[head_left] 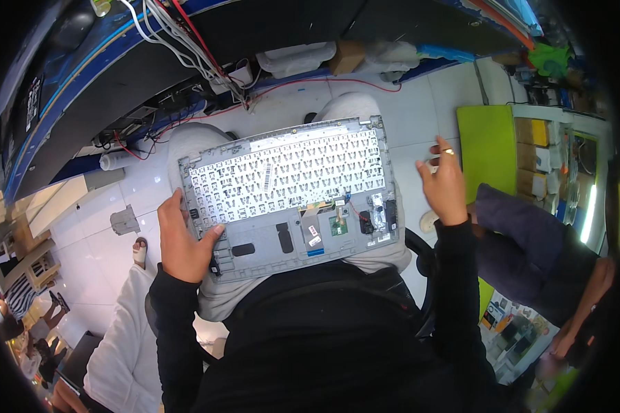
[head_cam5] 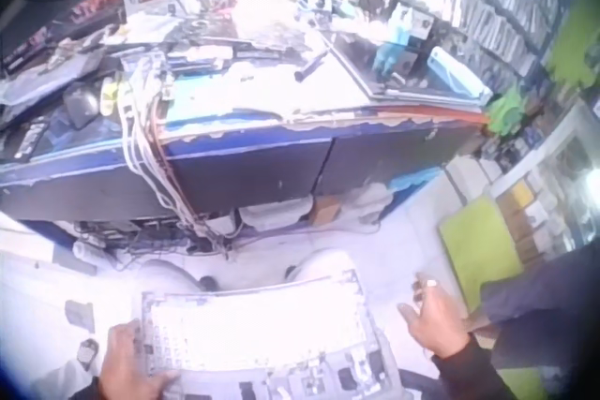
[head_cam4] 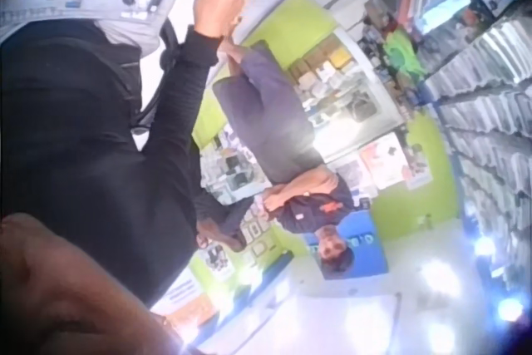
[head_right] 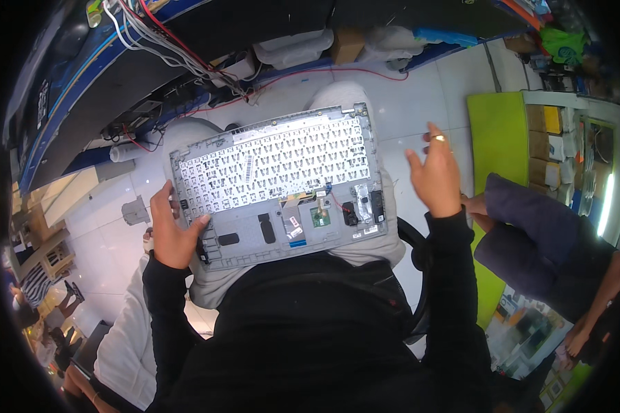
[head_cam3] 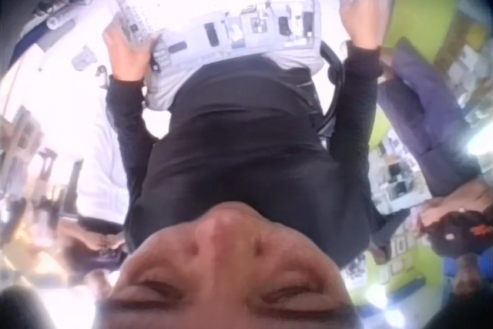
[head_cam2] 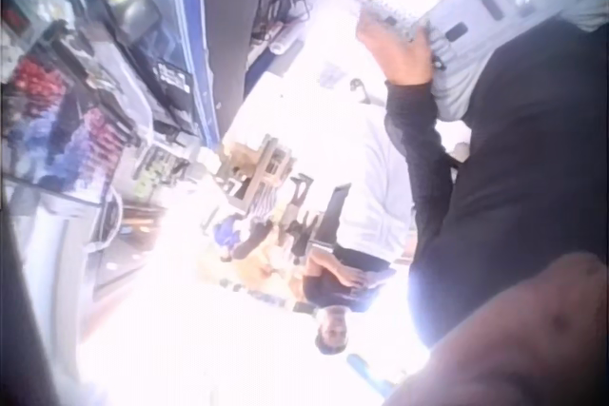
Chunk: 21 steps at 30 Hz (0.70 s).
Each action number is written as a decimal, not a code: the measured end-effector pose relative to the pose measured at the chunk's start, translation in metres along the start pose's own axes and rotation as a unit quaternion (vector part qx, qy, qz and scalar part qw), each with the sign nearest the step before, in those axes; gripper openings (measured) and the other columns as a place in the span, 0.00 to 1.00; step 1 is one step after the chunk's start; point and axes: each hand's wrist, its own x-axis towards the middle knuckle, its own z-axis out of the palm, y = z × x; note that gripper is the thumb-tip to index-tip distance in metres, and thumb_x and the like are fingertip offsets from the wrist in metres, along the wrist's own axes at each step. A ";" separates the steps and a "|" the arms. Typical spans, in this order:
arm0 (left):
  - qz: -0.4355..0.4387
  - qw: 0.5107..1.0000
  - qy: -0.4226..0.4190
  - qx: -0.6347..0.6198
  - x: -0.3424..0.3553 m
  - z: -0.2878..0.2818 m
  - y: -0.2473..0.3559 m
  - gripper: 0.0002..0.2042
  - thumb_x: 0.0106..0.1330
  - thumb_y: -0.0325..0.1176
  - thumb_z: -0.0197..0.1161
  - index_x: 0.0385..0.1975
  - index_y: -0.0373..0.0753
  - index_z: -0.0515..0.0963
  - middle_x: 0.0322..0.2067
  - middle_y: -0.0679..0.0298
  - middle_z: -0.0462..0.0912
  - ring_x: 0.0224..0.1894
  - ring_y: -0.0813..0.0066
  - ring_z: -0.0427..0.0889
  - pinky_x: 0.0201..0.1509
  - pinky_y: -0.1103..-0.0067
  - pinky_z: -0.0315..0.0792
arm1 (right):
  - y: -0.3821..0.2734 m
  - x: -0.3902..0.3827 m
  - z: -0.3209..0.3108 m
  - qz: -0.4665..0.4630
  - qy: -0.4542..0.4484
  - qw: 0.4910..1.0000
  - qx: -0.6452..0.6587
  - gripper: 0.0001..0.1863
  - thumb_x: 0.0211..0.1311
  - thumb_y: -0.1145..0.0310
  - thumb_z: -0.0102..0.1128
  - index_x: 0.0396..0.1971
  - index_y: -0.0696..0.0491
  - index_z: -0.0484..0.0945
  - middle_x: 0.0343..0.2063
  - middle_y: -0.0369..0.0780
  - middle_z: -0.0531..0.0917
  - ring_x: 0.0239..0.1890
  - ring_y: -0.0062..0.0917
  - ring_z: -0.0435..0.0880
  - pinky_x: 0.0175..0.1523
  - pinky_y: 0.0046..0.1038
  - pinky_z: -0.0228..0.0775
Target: The person manipulates a laptop keyboard panel held on their lap, using their hands and a soldering iron to press down on individual key contact points.
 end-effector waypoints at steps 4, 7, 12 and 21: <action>-0.058 0.995 -0.013 -0.082 0.000 0.006 -0.038 0.42 0.54 0.24 0.79 0.70 0.25 0.64 0.51 0.56 0.72 0.45 0.71 0.73 0.53 0.76 0.75 | -0.038 -0.001 0.016 0.041 -0.121 0.977 0.172 0.25 0.69 0.68 0.68 0.61 0.63 0.75 0.44 0.41 0.85 0.42 0.25 0.83 0.45 0.28 0.76; -0.122 0.972 -0.031 -0.199 0.004 0.008 -0.046 0.40 0.55 0.22 0.78 0.69 0.25 0.65 0.46 0.64 0.71 0.39 0.80 0.69 0.46 0.83 0.73 | -0.044 0.002 0.025 0.039 -0.183 0.955 0.229 0.24 0.68 0.68 0.70 0.59 0.64 0.76 0.42 0.39 0.84 0.41 0.22 0.81 0.47 0.24 0.74; -0.142 0.963 -0.039 -0.225 0.011 0.002 -0.037 0.31 0.58 0.23 0.77 0.61 0.25 0.70 0.41 0.68 0.74 0.35 0.84 0.70 0.44 0.86 0.72 | -0.042 0.002 0.027 0.064 -0.215 0.925 0.305 0.21 0.67 0.70 0.71 0.53 0.65 0.77 0.39 0.35 0.83 0.39 0.15 0.77 0.46 0.20 0.72; -0.118 0.912 -0.103 -0.379 0.018 0.000 -0.050 0.23 0.71 0.29 0.68 0.61 0.27 0.69 0.48 0.60 0.83 0.45 0.82 0.82 0.52 0.84 0.75 | -0.037 0.006 0.030 0.107 -0.214 0.872 0.426 0.15 0.67 0.72 0.71 0.47 0.64 0.77 0.36 0.35 0.84 0.35 0.13 0.80 0.43 0.17 0.74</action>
